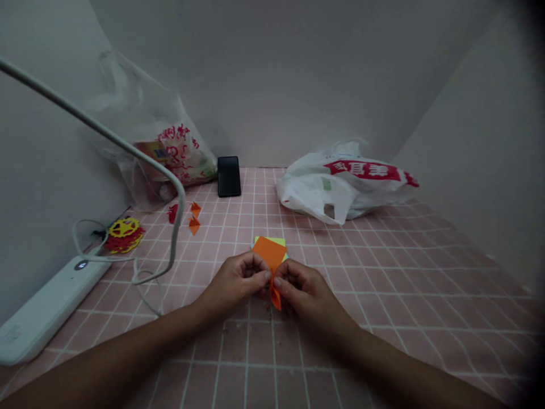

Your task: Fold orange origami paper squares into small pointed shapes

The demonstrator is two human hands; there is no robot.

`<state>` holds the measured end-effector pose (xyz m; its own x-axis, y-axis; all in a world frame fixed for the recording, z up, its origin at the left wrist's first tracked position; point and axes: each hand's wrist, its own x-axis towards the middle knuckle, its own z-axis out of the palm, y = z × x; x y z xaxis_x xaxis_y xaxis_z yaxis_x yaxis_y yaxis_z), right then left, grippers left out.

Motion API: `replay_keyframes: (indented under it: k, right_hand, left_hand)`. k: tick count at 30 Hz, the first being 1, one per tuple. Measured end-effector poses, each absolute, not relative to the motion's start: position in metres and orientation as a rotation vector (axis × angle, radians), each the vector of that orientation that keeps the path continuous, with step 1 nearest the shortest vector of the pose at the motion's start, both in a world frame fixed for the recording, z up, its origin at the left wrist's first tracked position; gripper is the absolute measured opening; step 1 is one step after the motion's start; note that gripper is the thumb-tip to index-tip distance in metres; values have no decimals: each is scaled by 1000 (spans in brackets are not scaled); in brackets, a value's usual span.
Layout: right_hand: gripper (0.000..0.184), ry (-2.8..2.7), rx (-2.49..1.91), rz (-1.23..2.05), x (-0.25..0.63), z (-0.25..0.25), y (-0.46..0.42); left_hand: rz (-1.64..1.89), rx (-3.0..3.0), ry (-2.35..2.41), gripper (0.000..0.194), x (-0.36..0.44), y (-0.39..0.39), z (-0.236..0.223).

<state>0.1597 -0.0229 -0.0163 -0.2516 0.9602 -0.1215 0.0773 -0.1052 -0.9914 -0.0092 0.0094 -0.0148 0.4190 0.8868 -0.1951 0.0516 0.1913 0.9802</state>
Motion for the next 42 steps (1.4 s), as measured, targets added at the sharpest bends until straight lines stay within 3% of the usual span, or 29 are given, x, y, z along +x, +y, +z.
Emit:
replay_keyframes:
  k: [42]
  right_hand:
    - [16,-1454,-1234,1407,159,-11,-23]
  left_hand:
    - [645,1585,1082,12,-12,6,-8]
